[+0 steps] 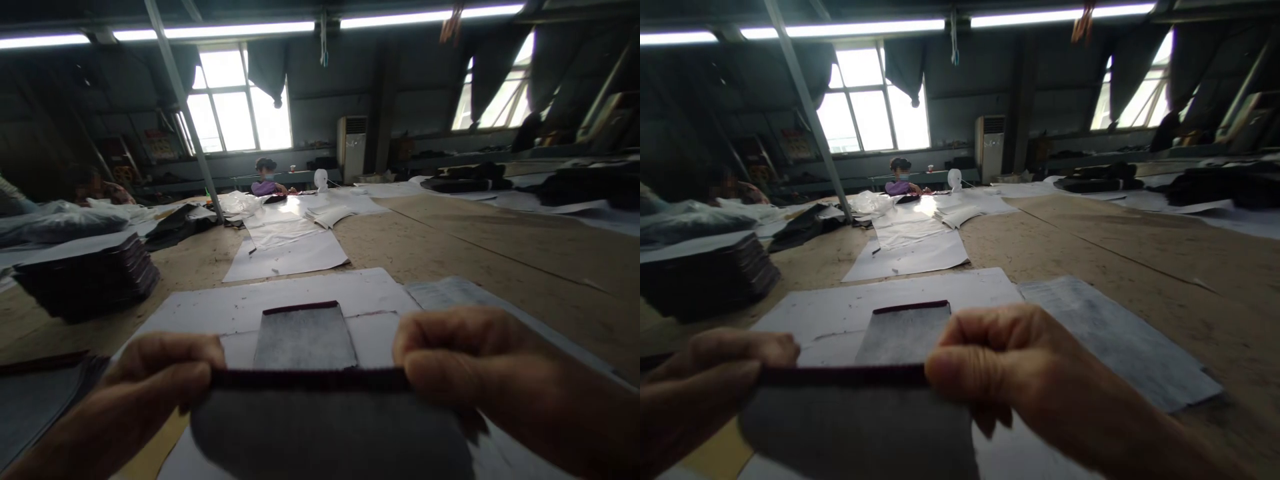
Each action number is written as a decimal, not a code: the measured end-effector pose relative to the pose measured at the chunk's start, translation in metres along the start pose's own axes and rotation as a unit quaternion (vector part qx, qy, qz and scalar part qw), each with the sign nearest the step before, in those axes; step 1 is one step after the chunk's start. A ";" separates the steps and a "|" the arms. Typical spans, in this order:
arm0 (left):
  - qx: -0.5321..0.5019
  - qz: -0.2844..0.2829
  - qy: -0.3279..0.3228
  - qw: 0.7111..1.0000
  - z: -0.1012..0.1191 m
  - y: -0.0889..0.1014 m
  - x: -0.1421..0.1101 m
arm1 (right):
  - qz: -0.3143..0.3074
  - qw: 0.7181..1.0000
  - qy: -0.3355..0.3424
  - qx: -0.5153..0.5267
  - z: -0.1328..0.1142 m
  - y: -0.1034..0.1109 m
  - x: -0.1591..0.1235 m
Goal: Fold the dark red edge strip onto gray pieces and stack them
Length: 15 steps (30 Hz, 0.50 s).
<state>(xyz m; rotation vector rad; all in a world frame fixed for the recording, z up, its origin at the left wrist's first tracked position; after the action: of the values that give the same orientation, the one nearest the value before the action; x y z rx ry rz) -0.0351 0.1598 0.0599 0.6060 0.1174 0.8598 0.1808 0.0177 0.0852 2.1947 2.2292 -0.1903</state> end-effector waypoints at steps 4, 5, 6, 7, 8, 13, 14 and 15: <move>0.016 -0.035 0.047 0.998 -0.019 -0.020 0.069 | 0.067 0.994 0.025 -0.087 0.016 0.037 0.065; 0.030 -0.038 0.054 0.997 -0.030 -0.026 0.083 | 0.080 0.991 0.017 -0.110 0.027 0.045 0.080; 0.046 -0.038 0.059 0.997 -0.041 -0.032 0.094 | 0.097 0.986 0.009 -0.137 0.038 0.052 0.093; 0.061 -0.035 0.063 0.996 -0.052 -0.036 0.101 | 0.108 0.981 0.004 -0.162 0.047 0.057 0.103; 0.078 -0.030 0.065 0.994 -0.061 -0.040 0.106 | 0.120 0.975 0.004 -0.188 0.055 0.061 0.110; 0.158 0.034 0.041 0.986 -0.072 -0.038 0.104 | 0.171 0.939 0.028 -0.296 0.060 0.067 0.117; 0.171 0.047 0.034 0.984 -0.071 -0.036 0.102 | 0.179 0.932 0.033 -0.312 0.058 0.068 0.118; 0.181 0.060 0.026 0.981 -0.070 -0.035 0.101 | 0.186 0.925 0.037 -0.328 0.056 0.068 0.119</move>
<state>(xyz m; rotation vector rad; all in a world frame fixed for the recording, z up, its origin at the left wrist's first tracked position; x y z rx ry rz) 0.0319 0.2491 -0.0025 0.9392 0.2928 0.9799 0.2414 0.1314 0.0133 2.1630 1.5158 0.5640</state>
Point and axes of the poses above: each hand's wrist, its own x-axis towards the middle knuckle, its own y-axis out of the back of the hand, z = x × y, the point moved 7 cm from there along x, towards the middle knuckle, and after that the axes turned 14 degrees about x, right-handed, at the moved point
